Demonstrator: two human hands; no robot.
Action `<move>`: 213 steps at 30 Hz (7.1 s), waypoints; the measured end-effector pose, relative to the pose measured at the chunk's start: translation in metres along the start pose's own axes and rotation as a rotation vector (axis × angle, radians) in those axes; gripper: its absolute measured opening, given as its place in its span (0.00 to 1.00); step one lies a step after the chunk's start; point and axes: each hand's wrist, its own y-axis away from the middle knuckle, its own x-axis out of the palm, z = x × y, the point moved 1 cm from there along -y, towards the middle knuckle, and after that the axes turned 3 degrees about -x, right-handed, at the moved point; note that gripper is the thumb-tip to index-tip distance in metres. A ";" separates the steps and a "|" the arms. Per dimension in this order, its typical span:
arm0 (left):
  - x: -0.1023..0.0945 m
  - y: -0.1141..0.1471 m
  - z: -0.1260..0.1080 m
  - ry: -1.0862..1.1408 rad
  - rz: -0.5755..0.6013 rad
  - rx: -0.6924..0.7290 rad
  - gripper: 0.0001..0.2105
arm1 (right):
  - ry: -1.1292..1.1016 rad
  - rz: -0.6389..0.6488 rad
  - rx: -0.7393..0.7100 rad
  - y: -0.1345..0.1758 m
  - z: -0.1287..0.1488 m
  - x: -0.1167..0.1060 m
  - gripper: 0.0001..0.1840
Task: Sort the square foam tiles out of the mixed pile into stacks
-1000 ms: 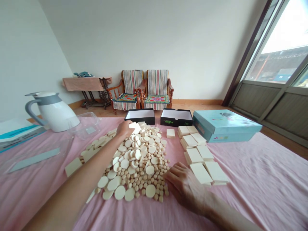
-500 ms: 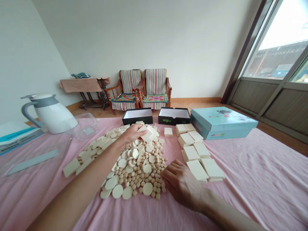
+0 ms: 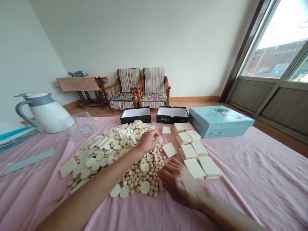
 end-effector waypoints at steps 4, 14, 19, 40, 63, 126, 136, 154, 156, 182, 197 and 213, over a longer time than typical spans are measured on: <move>-0.005 0.035 -0.013 -0.139 0.072 0.199 0.10 | -0.030 -0.040 0.025 -0.001 -0.001 0.000 0.10; 0.013 0.073 -0.026 -0.427 0.264 0.504 0.20 | -0.065 -0.398 0.082 0.001 -0.004 -0.021 0.09; 0.025 0.087 -0.035 -0.492 0.295 0.522 0.20 | -0.036 -0.437 0.146 0.003 -0.015 -0.025 0.08; -0.029 0.059 0.019 -0.804 0.103 0.314 0.10 | -0.001 -0.392 0.227 0.005 -0.024 -0.020 0.07; 0.014 -0.008 0.002 -0.522 0.410 0.376 0.22 | -0.031 -0.377 0.222 0.005 -0.025 -0.025 0.07; -0.064 0.099 0.031 -0.383 -0.249 0.307 0.07 | -0.032 0.145 0.356 -0.078 -0.031 0.011 0.13; -0.052 0.119 0.035 -0.404 -0.272 0.429 0.06 | 0.325 0.493 0.418 -0.085 -0.079 0.013 0.10; -0.055 0.120 0.035 -0.423 -0.282 0.452 0.07 | 0.005 0.352 0.386 -0.123 -0.094 -0.013 0.13; -0.054 0.120 0.036 -0.421 -0.279 0.451 0.07 | 0.018 0.408 0.367 -0.111 -0.097 -0.025 0.13; -0.055 0.118 0.040 -0.400 -0.294 0.432 0.07 | 0.326 0.625 0.433 -0.083 -0.124 -0.010 0.28; -0.057 0.118 0.039 -0.417 -0.295 0.437 0.06 | 0.195 0.433 0.286 -0.093 -0.109 -0.010 0.25; -0.055 0.118 0.042 -0.430 -0.280 0.429 0.06 | 0.200 0.436 0.037 -0.121 -0.078 0.028 0.30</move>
